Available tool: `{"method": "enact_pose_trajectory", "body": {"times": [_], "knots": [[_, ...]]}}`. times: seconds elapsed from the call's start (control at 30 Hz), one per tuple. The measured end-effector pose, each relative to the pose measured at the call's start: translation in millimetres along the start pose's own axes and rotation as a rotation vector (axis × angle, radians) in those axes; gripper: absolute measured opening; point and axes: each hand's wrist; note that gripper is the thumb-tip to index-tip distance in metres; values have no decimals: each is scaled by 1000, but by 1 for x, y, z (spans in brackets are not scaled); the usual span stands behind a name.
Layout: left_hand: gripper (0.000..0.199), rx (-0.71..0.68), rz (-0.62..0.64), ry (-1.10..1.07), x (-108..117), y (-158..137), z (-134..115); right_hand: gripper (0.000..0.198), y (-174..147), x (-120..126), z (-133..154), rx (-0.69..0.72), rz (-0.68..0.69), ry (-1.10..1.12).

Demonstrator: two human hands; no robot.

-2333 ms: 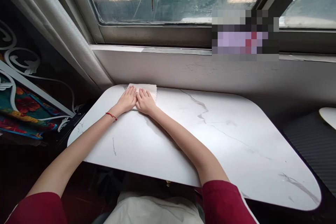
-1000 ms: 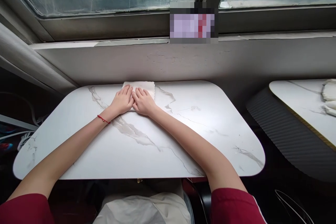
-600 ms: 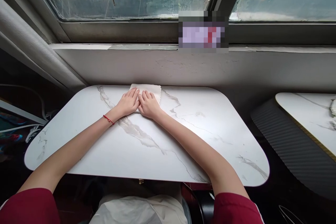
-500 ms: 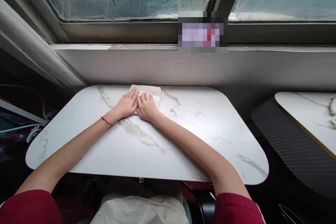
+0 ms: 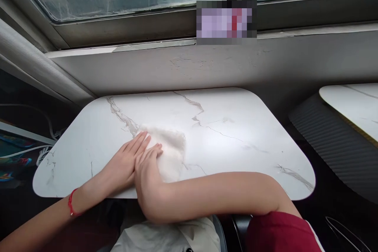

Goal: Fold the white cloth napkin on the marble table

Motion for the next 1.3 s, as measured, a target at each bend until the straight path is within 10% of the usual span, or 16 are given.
{"method": "enact_pose_trajectory", "body": {"times": [0.2, 0.37, 0.67, 1.3], "knots": [[68, 7, 87, 6, -3, 17, -6, 40, 11, 7, -12, 15, 69, 20], [71, 149, 150, 18, 1, 99, 8, 49, 67, 4, -57, -216, 353, 12], [73, 234, -40, -47, -6, 220, 17, 38, 109, -33, -158, -468, 406, 121], [71, 256, -183, -150, -17, 233, 26, 33, 120, -74, -182, -483, 176, 59]]}}
Point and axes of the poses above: each hand's wrist, its own y-axis towards the middle knuckle, its own x-axis out of the back of the hand, z = x × y, and after that the axes turned 8 degrees about -x, right-handed
